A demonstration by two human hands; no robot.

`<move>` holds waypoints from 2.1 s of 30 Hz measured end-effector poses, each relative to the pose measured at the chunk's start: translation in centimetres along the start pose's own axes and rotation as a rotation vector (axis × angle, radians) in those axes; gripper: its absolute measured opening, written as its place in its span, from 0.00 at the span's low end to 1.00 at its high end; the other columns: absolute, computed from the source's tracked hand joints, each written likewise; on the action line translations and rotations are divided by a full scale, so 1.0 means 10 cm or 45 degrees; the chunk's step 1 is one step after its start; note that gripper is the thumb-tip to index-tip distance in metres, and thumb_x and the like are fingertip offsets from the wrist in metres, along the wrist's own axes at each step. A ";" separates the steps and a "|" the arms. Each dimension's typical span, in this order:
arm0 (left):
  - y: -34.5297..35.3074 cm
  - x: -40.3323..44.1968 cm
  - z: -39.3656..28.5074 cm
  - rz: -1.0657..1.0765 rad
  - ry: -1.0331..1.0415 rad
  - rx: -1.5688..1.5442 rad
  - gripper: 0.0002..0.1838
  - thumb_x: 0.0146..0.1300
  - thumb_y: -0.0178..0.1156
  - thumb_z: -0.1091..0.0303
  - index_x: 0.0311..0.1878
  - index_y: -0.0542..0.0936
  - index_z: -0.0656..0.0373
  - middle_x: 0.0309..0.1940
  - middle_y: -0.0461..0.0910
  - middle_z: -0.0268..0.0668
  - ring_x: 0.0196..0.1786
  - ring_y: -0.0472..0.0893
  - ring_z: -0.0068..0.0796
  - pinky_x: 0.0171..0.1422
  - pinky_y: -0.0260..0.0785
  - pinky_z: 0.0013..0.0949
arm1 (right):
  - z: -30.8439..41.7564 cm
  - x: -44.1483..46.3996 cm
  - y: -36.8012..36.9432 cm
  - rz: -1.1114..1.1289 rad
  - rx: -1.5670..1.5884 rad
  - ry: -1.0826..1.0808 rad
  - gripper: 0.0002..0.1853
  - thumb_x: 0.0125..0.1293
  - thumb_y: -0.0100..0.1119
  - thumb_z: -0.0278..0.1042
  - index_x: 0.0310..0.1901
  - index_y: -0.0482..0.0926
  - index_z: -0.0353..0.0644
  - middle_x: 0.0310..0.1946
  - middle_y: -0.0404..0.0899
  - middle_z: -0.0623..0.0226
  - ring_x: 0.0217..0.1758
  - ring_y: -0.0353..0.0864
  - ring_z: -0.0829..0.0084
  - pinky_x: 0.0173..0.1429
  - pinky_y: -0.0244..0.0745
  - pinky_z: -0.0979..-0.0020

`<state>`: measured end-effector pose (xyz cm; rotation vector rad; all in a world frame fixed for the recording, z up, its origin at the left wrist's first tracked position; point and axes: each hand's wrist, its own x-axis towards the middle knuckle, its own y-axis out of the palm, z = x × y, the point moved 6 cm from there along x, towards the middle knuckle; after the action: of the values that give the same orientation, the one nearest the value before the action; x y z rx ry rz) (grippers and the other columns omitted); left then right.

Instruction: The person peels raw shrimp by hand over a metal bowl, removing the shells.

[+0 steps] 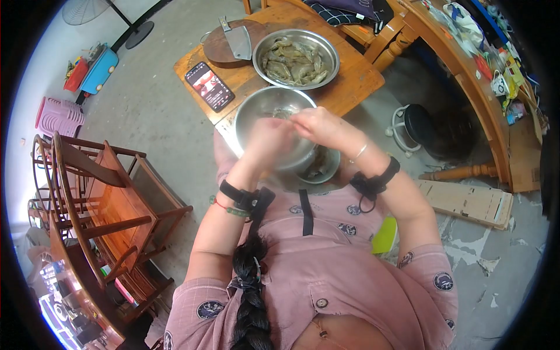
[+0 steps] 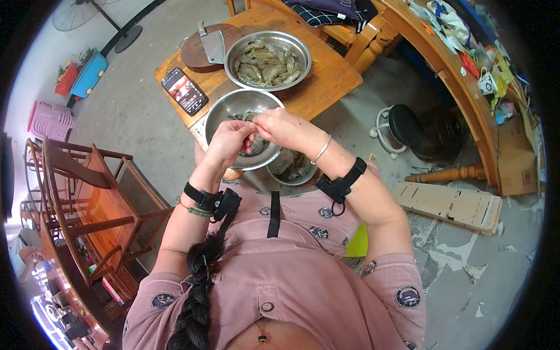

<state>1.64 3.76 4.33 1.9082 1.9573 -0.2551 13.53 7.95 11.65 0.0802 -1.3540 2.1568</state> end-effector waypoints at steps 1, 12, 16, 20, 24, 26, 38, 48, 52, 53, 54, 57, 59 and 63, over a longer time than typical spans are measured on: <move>0.01 -0.01 -0.01 0.007 0.003 0.030 0.10 0.69 0.55 0.71 0.32 0.80 0.63 0.20 0.74 0.29 0.18 0.70 0.19 0.23 0.64 0.24 | 0.00 0.00 0.00 0.000 0.000 0.000 0.05 0.58 0.58 0.27 0.33 0.79 0.36 0.26 0.79 0.51 0.34 0.81 0.51 0.40 0.77 0.58; 0.07 -0.02 0.00 0.031 0.047 0.077 0.10 0.70 0.55 0.69 0.33 0.80 0.63 0.21 0.75 0.28 0.19 0.70 0.18 0.23 0.65 0.24 | -0.11 -0.02 -0.09 -0.007 0.204 0.233 0.07 0.57 0.59 0.28 0.35 0.83 0.35 0.29 0.82 0.50 0.32 0.83 0.54 0.37 0.79 0.62; 0.08 -0.08 -0.08 0.021 -0.018 0.030 0.11 0.71 0.55 0.69 0.32 0.80 0.63 0.20 0.74 0.28 0.19 0.69 0.18 0.23 0.65 0.24 | -0.02 -0.02 -0.12 -0.007 0.208 0.100 0.07 0.59 0.59 0.28 0.37 0.82 0.35 0.29 0.81 0.50 0.33 0.83 0.53 0.39 0.78 0.61; 0.05 -0.01 -0.02 0.048 -0.023 0.070 0.11 0.71 0.54 0.70 0.32 0.79 0.63 0.21 0.74 0.29 0.20 0.70 0.18 0.24 0.66 0.25 | 0.08 0.00 -0.08 0.042 0.044 0.006 0.05 0.60 0.57 0.27 0.32 0.79 0.35 0.28 0.79 0.51 0.34 0.81 0.51 0.40 0.77 0.59; 0.02 0.01 0.00 0.060 0.014 0.171 0.12 0.71 0.53 0.70 0.31 0.79 0.63 0.20 0.74 0.29 0.20 0.69 0.19 0.23 0.67 0.25 | 0.07 0.02 -0.04 0.103 0.056 0.002 0.05 0.60 0.56 0.27 0.29 0.77 0.35 0.27 0.79 0.51 0.34 0.81 0.51 0.40 0.76 0.57; -0.01 0.02 0.04 0.065 0.039 0.164 0.12 0.71 0.53 0.71 0.30 0.78 0.63 0.20 0.74 0.29 0.20 0.70 0.19 0.23 0.67 0.25 | 0.08 0.03 -0.03 0.121 0.035 0.005 0.05 0.59 0.56 0.26 0.30 0.77 0.35 0.27 0.79 0.51 0.34 0.81 0.51 0.41 0.76 0.57; 0.03 -0.10 -0.11 -0.044 -0.071 -0.004 0.12 0.71 0.53 0.72 0.32 0.79 0.67 0.20 0.75 0.30 0.19 0.71 0.19 0.22 0.69 0.25 | 0.12 0.15 -0.04 0.177 0.013 0.025 0.04 0.60 0.55 0.26 0.33 0.79 0.35 0.27 0.79 0.51 0.34 0.80 0.50 0.39 0.75 0.58; -0.06 0.06 0.18 0.071 -0.001 0.040 0.12 0.71 0.53 0.71 0.30 0.78 0.63 0.20 0.73 0.29 0.21 0.70 0.19 0.24 0.66 0.25 | 0.05 0.07 -0.01 0.201 0.053 0.024 0.04 0.59 0.57 0.25 0.34 0.78 0.35 0.28 0.79 0.51 0.33 0.80 0.51 0.39 0.76 0.58; -0.09 0.20 0.23 0.218 0.480 0.441 0.12 0.71 0.54 0.71 0.30 0.77 0.62 0.21 0.73 0.29 0.21 0.70 0.20 0.25 0.67 0.25 | 0.18 0.07 -0.12 0.238 0.062 -0.006 0.04 0.59 0.56 0.24 0.29 0.76 0.33 0.27 0.79 0.49 0.34 0.80 0.50 0.39 0.76 0.57; -0.08 0.22 0.24 0.223 0.572 0.539 0.12 0.71 0.54 0.71 0.29 0.77 0.62 0.21 0.73 0.29 0.21 0.70 0.20 0.25 0.67 0.25 | 0.18 0.06 -0.10 0.287 0.028 0.014 0.04 0.59 0.56 0.24 0.29 0.76 0.33 0.27 0.79 0.49 0.34 0.80 0.49 0.39 0.76 0.57; -0.08 0.22 0.23 0.228 0.578 0.533 0.12 0.71 0.54 0.71 0.29 0.77 0.62 0.21 0.74 0.29 0.21 0.70 0.19 0.25 0.67 0.25 | 0.17 0.06 -0.09 0.286 0.028 0.020 0.04 0.59 0.56 0.24 0.29 0.76 0.33 0.27 0.79 0.49 0.34 0.80 0.49 0.39 0.76 0.57; -0.08 0.22 0.22 0.192 0.566 0.572 0.12 0.71 0.54 0.71 0.30 0.77 0.62 0.21 0.74 0.29 0.21 0.70 0.19 0.25 0.67 0.25 | 0.12 0.05 -0.05 0.277 0.009 0.026 0.04 0.58 0.56 0.24 0.28 0.76 0.33 0.26 0.79 0.49 0.35 0.80 0.50 0.39 0.75 0.56; -0.09 0.23 0.24 0.193 0.599 0.574 0.11 0.71 0.54 0.71 0.30 0.78 0.62 0.21 0.74 0.29 0.21 0.70 0.19 0.24 0.67 0.25 | 0.11 0.05 -0.05 0.203 0.003 -0.001 0.04 0.58 0.57 0.25 0.28 0.76 0.33 0.26 0.78 0.49 0.33 0.80 0.50 0.39 0.75 0.56; -0.07 0.16 0.21 0.187 0.615 0.469 0.10 0.71 0.54 0.71 0.32 0.78 0.62 0.20 0.74 0.28 0.21 0.70 0.19 0.24 0.67 0.24 | 0.01 0.05 0.00 0.187 0.079 0.020 0.04 0.58 0.58 0.25 0.30 0.78 0.34 0.26 0.79 0.50 0.32 0.81 0.51 0.38 0.76 0.58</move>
<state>1.27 4.35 1.74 2.5325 2.1640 -0.1250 13.11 8.06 11.83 -0.0129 -1.3204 2.3166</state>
